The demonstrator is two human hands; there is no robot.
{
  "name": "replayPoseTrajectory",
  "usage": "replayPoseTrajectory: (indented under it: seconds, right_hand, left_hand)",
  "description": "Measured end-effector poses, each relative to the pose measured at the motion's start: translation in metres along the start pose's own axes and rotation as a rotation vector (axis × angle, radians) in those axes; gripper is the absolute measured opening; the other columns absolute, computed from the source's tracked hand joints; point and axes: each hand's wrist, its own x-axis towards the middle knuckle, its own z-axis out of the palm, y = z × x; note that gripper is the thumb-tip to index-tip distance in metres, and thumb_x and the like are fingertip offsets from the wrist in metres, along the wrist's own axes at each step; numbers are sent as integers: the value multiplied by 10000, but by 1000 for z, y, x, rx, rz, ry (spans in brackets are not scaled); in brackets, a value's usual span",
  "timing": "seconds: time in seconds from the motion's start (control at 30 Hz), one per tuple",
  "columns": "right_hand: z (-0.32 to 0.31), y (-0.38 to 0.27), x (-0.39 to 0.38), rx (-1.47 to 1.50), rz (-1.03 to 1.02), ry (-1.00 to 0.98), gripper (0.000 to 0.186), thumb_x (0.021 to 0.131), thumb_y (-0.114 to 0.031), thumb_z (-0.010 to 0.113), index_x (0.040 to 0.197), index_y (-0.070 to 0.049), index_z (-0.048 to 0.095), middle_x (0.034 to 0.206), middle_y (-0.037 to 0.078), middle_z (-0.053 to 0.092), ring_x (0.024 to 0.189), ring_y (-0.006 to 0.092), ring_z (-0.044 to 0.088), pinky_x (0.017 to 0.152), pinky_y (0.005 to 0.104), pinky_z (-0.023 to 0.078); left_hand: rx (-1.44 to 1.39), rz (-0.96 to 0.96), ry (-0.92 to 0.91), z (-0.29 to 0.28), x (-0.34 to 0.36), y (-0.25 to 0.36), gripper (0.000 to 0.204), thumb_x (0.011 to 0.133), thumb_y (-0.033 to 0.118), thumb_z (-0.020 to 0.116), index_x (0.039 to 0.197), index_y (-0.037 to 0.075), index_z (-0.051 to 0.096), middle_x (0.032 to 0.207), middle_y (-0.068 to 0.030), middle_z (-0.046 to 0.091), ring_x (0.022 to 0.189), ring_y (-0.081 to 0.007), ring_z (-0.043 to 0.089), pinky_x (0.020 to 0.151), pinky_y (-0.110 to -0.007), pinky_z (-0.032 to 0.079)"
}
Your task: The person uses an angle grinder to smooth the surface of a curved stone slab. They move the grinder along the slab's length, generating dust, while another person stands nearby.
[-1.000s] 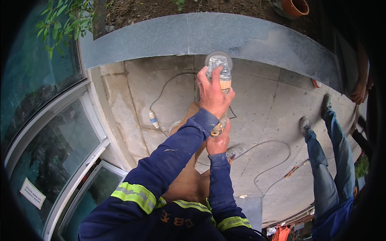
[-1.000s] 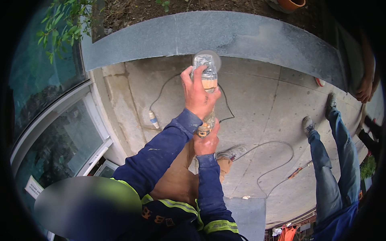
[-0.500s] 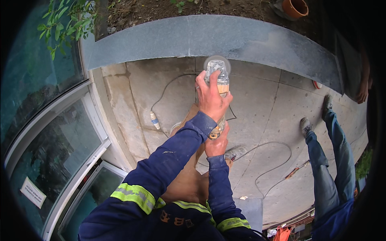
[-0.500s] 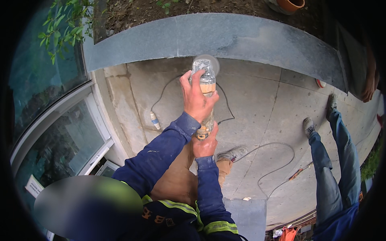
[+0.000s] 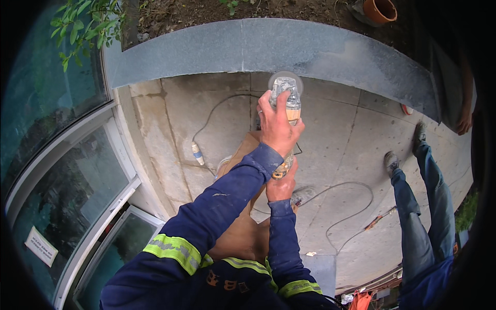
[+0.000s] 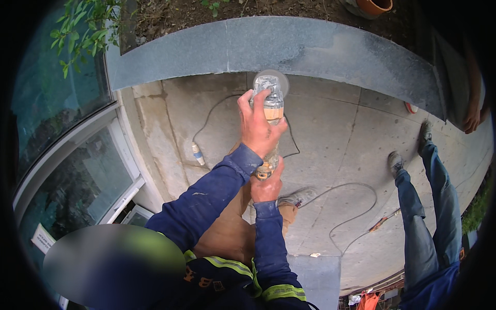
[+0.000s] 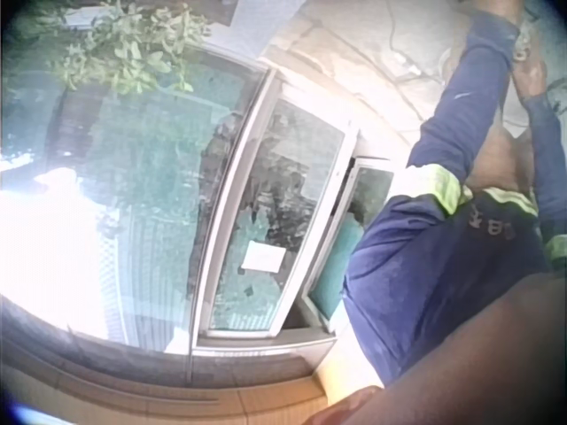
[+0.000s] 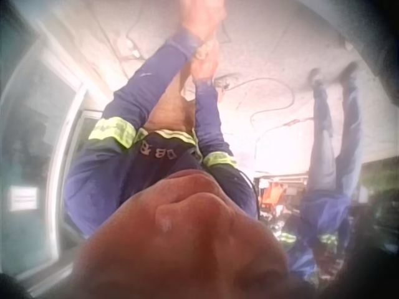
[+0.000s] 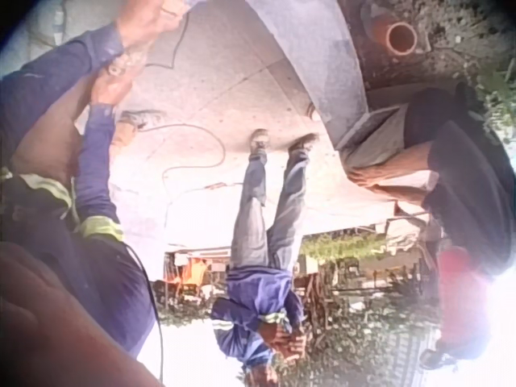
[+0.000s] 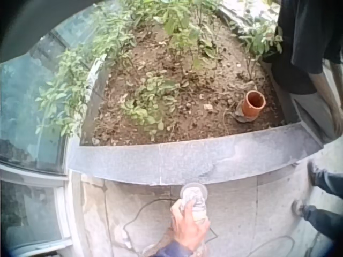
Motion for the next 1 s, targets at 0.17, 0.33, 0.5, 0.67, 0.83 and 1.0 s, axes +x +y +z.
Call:
replayPoseTrajectory:
  seconds: [0.17, 0.33, 0.5, 0.67, 0.83, 1.0]
  right_hand:
    - [-2, -2, 2, -15, 7, -3, 806, 694, -21, 700, 1400, -70, 315, 981, 268, 659, 955, 458, 645, 798, 467, 516]
    - [1, 4, -1, 3, 6, -44, 805, 688, -29, 699, 1396, -70, 318, 989, 262, 659, 957, 460, 643, 799, 467, 515]
    - [6, -1, 0, 39, 41, -42, 813, 677, -28, 686, 1399, -89, 319, 994, 255, 663, 964, 461, 642, 809, 464, 517]
    - [14, 6, -1, 68, 11, -78, 813, 679, -29, 680, 1403, -101, 317, 987, 245, 669, 954, 447, 652, 811, 459, 521]
    - [13, 4, -1, 67, 32, -71, 815, 678, -23, 683, 1402, -96, 316, 979, 242, 672, 943, 443, 656, 796, 460, 523]
    - [-4, 0, 4, 27, 49, 10, 792, 698, -24, 705, 1394, -91, 331, 978, 245, 671, 944, 438, 659, 785, 460, 520]
  left_hand:
    - [-5, 18, 21, 0, 1, -1, 718, 673, 133, 753, 1317, 107, 438, 1305, -263, 314, 1200, -461, 376, 1015, -510, 351]
    - [19, 6, 18, -4, -4, -7, 714, 674, 137, 751, 1315, 102, 439, 1303, -264, 315, 1203, -455, 372, 1017, -516, 343]
    - [40, 45, 49, -5, 0, -11, 714, 670, 136, 753, 1311, 103, 441, 1293, -250, 322, 1188, -443, 389, 1003, -508, 359]
    - [50, 24, 63, -12, -1, -20, 712, 670, 129, 755, 1309, 107, 440, 1290, -231, 325, 1173, -428, 419, 976, -487, 397]
    - [28, -2, 39, -13, 1, -16, 711, 667, 128, 758, 1305, 111, 444, 1292, -229, 325, 1169, -430, 429, 971, -488, 404]
    - [-10, 21, 22, 5, 0, 1, 712, 665, 132, 761, 1305, 111, 450, 1299, -253, 325, 1184, -453, 405, 990, -503, 386]
